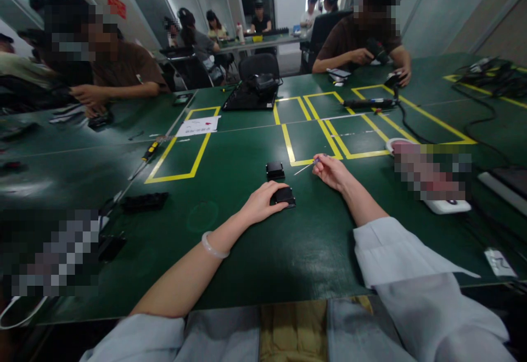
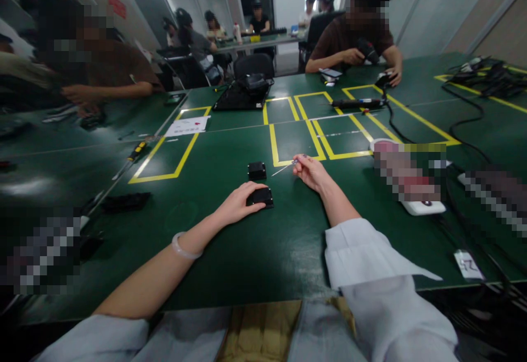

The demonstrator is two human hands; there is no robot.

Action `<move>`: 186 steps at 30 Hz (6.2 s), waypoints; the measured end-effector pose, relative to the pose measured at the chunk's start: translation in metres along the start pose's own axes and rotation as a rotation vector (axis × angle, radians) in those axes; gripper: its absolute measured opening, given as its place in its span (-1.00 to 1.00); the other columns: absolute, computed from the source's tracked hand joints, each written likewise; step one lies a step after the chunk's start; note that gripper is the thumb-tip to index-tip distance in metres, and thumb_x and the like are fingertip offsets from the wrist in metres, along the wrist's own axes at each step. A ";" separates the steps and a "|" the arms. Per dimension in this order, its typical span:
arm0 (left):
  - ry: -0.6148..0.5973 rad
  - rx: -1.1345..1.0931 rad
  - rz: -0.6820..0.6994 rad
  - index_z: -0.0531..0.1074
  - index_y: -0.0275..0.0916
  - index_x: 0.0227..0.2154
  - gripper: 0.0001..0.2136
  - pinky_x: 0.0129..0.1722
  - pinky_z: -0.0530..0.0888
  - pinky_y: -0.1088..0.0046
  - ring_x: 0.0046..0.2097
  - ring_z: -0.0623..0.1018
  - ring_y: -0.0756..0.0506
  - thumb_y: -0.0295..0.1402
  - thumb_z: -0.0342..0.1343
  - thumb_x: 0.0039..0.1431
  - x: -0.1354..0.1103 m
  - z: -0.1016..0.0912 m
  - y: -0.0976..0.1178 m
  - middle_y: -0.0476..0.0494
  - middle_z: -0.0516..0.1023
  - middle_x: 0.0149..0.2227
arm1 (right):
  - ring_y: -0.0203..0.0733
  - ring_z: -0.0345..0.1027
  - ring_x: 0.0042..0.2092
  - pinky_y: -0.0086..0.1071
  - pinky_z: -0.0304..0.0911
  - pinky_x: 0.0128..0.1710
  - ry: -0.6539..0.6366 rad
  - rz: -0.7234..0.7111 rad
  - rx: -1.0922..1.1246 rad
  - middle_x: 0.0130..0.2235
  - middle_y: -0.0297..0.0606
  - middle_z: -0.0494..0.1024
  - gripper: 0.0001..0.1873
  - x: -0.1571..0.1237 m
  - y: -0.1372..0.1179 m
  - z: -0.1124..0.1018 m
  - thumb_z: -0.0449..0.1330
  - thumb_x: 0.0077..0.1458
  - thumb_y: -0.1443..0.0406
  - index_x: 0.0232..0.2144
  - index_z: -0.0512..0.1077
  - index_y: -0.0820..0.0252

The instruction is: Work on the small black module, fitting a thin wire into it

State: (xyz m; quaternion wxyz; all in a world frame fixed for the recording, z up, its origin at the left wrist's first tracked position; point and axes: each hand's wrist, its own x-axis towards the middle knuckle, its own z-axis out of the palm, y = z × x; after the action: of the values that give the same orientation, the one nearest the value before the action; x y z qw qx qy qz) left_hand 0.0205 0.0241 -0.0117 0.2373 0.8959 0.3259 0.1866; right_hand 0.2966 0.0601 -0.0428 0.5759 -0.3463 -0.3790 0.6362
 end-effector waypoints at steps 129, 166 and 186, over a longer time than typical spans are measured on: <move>-0.005 0.030 0.035 0.29 -0.12 0.09 -0.60 0.01 0.39 0.22 -0.01 0.43 -0.19 -0.16 0.11 0.22 -0.003 0.001 -0.003 -0.16 0.42 -0.04 | -0.22 0.41 -0.25 -0.39 0.21 -0.25 -0.152 -0.632 -1.384 -0.21 -0.23 0.52 -0.73 -0.081 -0.036 0.111 -0.13 0.32 0.18 -0.12 0.31 0.11; -0.020 0.037 0.034 0.30 -0.18 0.08 -0.59 -0.02 0.38 0.26 -0.01 0.43 -0.20 -0.17 0.12 0.22 -0.003 0.001 -0.004 -0.17 0.42 -0.05 | -0.28 0.31 -0.42 -0.43 0.14 -0.35 -0.137 -0.563 -1.282 -0.42 -0.36 0.42 -0.75 -0.082 -0.036 0.108 -0.05 0.29 0.17 -0.11 0.32 0.14; -0.014 0.035 0.042 0.29 -0.15 0.10 -0.58 -0.03 0.38 0.27 -0.02 0.43 -0.19 -0.15 0.11 0.22 -0.003 0.003 -0.006 -0.16 0.43 -0.06 | -0.30 0.27 -0.51 -0.43 0.09 -0.41 -0.074 -0.588 -1.314 -0.58 -0.42 0.36 -0.75 -0.079 -0.042 0.111 0.00 0.27 0.13 -0.34 0.34 0.13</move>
State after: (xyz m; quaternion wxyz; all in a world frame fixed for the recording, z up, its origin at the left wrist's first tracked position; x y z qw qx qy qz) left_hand 0.0169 0.0251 -0.0173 0.2197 0.9079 0.3086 0.1797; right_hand 0.2266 -0.0261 0.0476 0.3827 -0.4831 -0.7802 0.1066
